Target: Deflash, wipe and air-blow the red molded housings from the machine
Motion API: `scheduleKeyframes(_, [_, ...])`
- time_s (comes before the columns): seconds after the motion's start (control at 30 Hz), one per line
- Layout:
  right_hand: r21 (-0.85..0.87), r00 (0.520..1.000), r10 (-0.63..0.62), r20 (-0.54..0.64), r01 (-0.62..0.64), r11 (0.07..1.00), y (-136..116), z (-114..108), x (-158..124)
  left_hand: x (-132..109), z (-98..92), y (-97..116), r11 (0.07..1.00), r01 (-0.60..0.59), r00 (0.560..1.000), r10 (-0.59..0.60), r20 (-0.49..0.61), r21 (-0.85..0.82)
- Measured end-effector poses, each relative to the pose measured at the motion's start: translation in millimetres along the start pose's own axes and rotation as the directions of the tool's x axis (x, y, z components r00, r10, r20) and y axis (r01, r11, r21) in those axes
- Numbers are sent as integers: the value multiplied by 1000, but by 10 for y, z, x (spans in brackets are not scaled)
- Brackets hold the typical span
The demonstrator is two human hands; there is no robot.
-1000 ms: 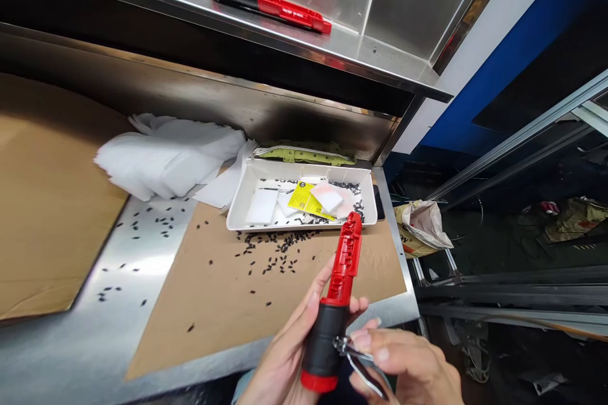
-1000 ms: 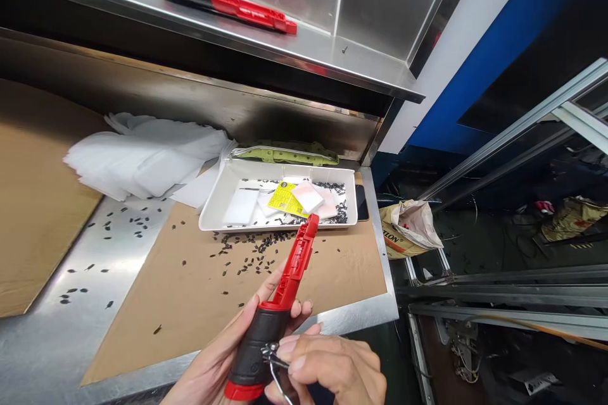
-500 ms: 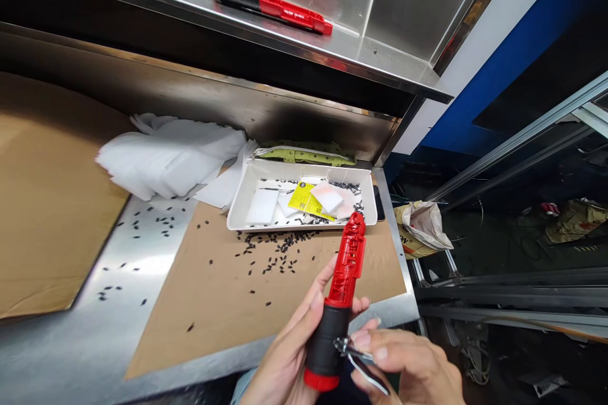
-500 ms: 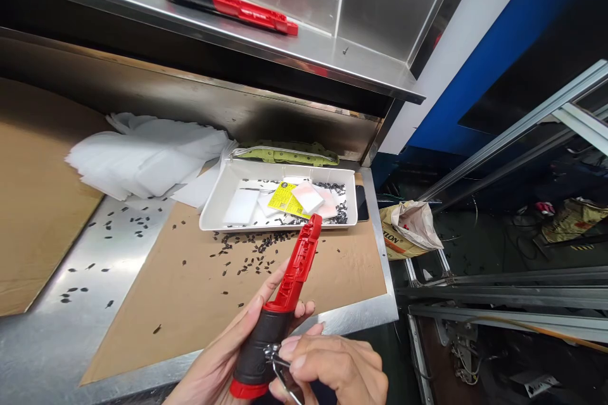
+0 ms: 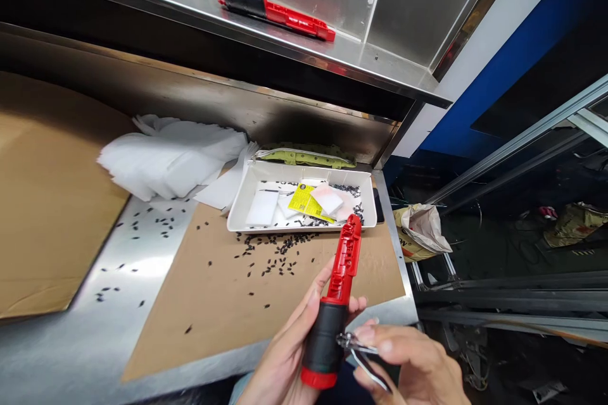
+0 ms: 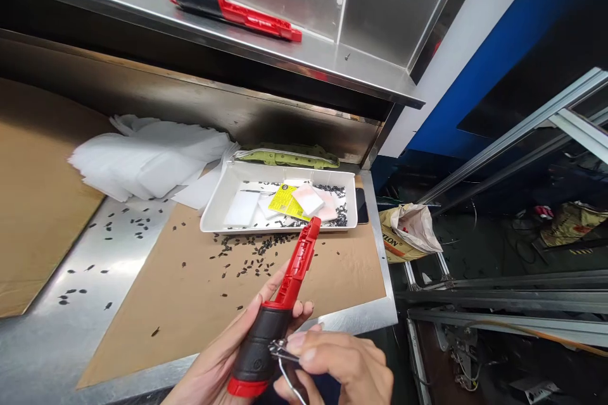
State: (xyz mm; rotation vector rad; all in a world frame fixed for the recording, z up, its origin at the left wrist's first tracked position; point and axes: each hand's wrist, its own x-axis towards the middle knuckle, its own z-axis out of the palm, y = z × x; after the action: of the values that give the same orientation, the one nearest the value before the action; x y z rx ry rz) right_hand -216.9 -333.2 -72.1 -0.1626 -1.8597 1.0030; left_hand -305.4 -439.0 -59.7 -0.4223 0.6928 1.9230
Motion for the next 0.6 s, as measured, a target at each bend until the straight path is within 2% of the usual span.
scheduleKeyframes(0.17, [3,1000,-10,-19,10,1000,-2,132,-62,9,-40,14,999,39,998,-38,58,-16])
scheduleKeyframes(0.33, [8,1000,-24,-15,24,1000,7,116,-56,3,-92,14,998,46,994,-41,99,-43])
scheduleKeyframes(0.6, [-9,996,-78,31,79,997,15,140,-9,7,-79,0,999,38,997,-38,69,-9])
